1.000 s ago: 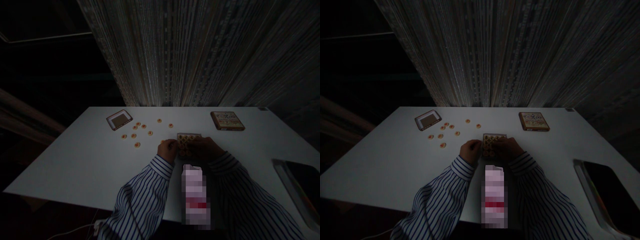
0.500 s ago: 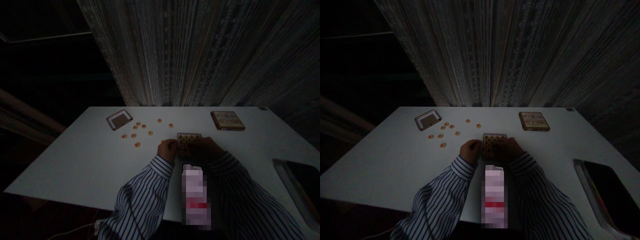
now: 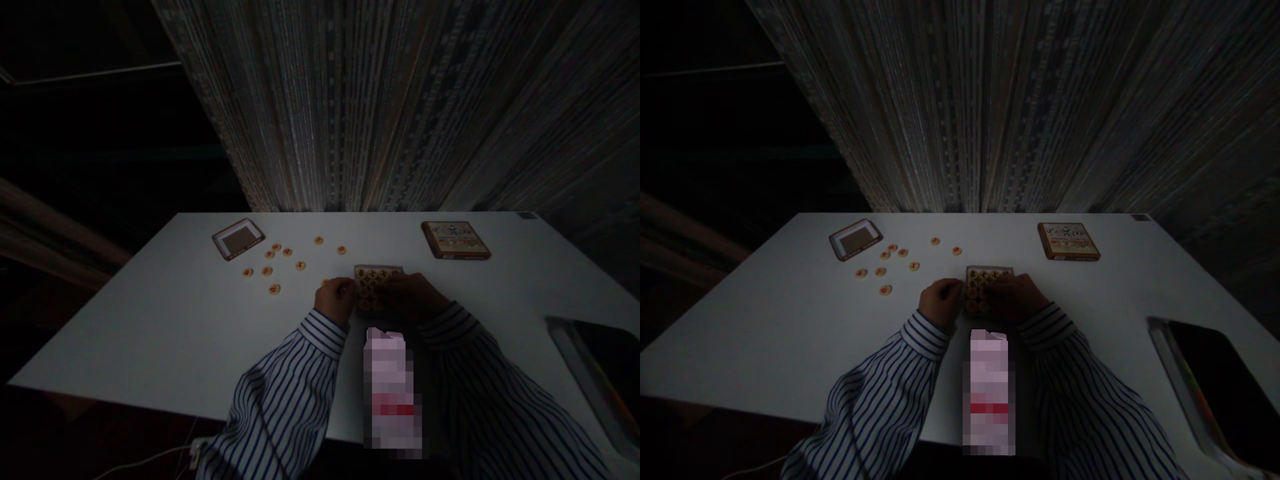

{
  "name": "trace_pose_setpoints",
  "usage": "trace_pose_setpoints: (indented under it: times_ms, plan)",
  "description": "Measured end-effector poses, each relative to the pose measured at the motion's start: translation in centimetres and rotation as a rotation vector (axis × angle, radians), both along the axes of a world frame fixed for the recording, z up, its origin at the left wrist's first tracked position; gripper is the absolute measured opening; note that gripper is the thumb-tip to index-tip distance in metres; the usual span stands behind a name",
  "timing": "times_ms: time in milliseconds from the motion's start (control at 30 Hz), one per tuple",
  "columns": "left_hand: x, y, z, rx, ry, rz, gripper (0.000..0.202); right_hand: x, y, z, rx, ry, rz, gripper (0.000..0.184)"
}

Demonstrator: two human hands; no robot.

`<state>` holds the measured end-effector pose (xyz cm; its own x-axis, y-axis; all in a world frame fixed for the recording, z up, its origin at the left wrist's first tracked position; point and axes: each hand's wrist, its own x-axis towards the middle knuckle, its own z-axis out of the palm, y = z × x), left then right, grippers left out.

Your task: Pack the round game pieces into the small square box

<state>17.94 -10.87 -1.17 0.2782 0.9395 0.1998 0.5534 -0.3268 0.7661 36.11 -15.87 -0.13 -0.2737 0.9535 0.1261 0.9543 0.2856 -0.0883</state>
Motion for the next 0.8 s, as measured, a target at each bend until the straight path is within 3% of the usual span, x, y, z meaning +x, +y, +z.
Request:
trace_pose_setpoints:
  times_ms: [800]
  plan:
    - [-0.02,0.07,0.0,-0.027,0.009,-0.005,0.015,-0.27,-0.15,0.39,-0.011,0.004,-0.038,0.022]
